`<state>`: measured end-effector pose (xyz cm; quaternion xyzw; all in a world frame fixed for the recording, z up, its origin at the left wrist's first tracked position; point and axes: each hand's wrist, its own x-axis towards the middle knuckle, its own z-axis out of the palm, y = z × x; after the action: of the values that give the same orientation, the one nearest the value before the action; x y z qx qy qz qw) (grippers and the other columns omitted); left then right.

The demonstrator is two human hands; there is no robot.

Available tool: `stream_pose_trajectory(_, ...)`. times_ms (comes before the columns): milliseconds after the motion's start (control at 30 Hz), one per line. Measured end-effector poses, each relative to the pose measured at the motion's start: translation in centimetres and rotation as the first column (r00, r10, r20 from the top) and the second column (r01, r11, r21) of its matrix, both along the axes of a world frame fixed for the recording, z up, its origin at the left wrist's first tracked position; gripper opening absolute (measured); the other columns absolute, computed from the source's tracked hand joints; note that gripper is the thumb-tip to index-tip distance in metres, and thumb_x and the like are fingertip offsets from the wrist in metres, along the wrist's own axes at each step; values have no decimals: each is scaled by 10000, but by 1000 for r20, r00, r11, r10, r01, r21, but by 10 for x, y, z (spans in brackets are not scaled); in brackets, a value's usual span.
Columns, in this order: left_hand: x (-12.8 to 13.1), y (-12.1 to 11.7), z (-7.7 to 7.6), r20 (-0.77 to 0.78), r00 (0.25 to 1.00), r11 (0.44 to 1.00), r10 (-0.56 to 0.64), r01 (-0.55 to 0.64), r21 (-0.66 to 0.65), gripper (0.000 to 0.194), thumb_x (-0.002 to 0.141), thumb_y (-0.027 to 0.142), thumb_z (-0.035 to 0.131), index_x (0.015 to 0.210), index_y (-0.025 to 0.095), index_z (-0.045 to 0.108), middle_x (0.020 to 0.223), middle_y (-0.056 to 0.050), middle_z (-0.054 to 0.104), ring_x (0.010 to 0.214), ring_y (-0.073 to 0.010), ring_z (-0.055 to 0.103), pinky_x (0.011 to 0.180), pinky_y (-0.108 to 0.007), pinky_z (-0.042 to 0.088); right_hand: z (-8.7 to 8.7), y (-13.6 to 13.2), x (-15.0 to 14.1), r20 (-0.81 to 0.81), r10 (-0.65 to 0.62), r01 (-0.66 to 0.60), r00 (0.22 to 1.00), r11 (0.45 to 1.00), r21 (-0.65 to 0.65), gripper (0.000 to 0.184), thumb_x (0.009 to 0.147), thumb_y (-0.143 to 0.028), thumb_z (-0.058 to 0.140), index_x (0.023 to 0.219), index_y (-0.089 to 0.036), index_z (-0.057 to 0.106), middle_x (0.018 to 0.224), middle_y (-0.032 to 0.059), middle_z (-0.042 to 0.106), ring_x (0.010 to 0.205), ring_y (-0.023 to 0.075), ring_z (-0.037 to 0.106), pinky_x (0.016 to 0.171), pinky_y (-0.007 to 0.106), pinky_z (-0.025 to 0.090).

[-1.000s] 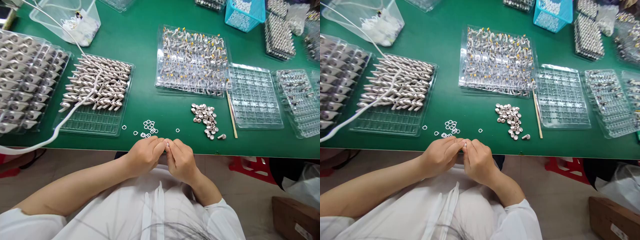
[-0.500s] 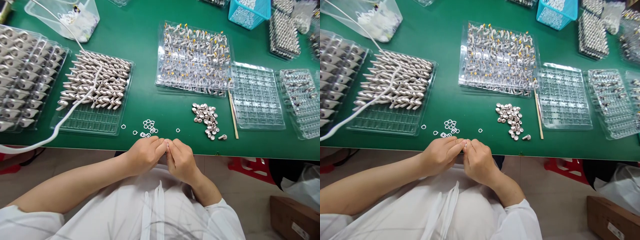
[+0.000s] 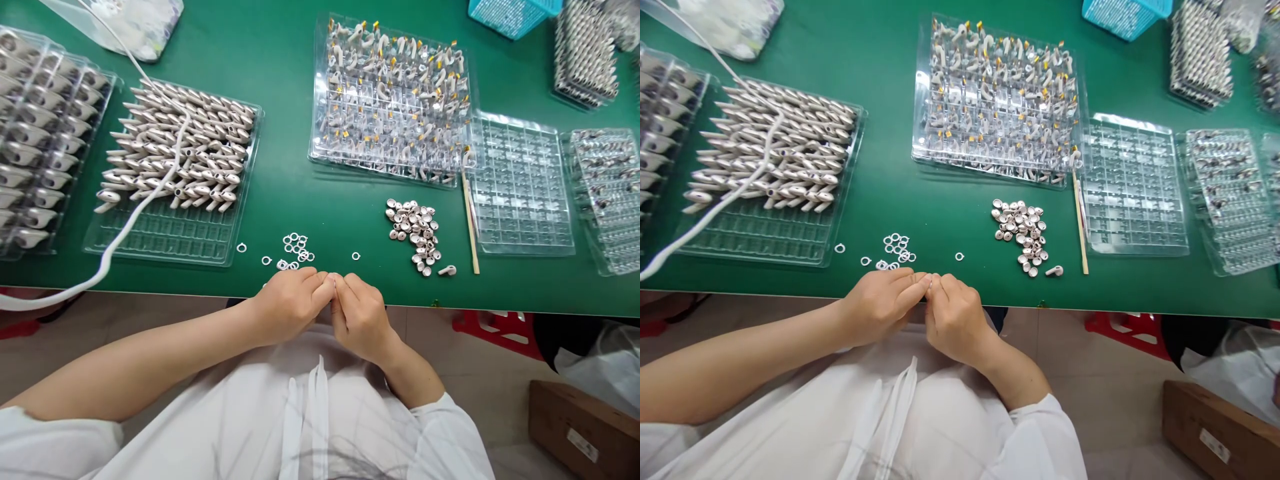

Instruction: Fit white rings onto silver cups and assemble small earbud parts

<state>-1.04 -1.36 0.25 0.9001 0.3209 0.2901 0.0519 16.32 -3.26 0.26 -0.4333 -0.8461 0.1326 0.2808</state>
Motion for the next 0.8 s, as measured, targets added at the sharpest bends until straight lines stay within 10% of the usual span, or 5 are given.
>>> stream_pose_trajectory(333, 1, 2, 10, 206, 976, 993, 72, -50, -108, 176, 912, 40, 432, 1009, 157, 520, 755, -49, 723, 564, -141, 614, 509, -250, 509, 17, 7, 15, -210, 77, -131, 975, 958, -257, 300, 979, -121, 453, 1260, -120, 559, 885, 78, 620, 763, 174, 584, 689, 302, 513)
stream_pose_trajectory(567, -56, -3, 31, 342, 891, 948, 297, -232, -220, 160, 879, 62, 616, 966, 185, 668, 935, -65, 769, 826, -154, 712, 760, -284, 594, 15, 9, 27, -340, 63, -183, 938, 924, -335, 452, 982, -173, 484, 1432, -201, 463, 876, 51, 611, 726, 162, 585, 640, 295, 517)
stream_pose_trajectory(700, -114, -6, 33, 203, 696, 724, 689, -649, -234, 98, 871, 155, 637, 879, 195, 726, 962, -59, 757, 873, -172, 712, 837, -299, 575, 5, 11, 25, -359, -46, -71, 932, 949, -307, 360, 961, -153, 515, 1309, -215, 588, 844, 55, 639, 682, 165, 589, 590, 297, 503)
stream_pose_trajectory(800, -153, -1, 30, 0, 431, 415, 903, -869, -270, 175, 864, 261, 600, 962, 199, 732, 926, -47, 760, 814, -186, 708, 850, -312, 556, 1, 15, 19, -354, -68, -35, 933, 960, -276, 315, 956, -166, 524, 1249, -213, 631, 795, 39, 635, 637, 158, 573, 579, 300, 500)
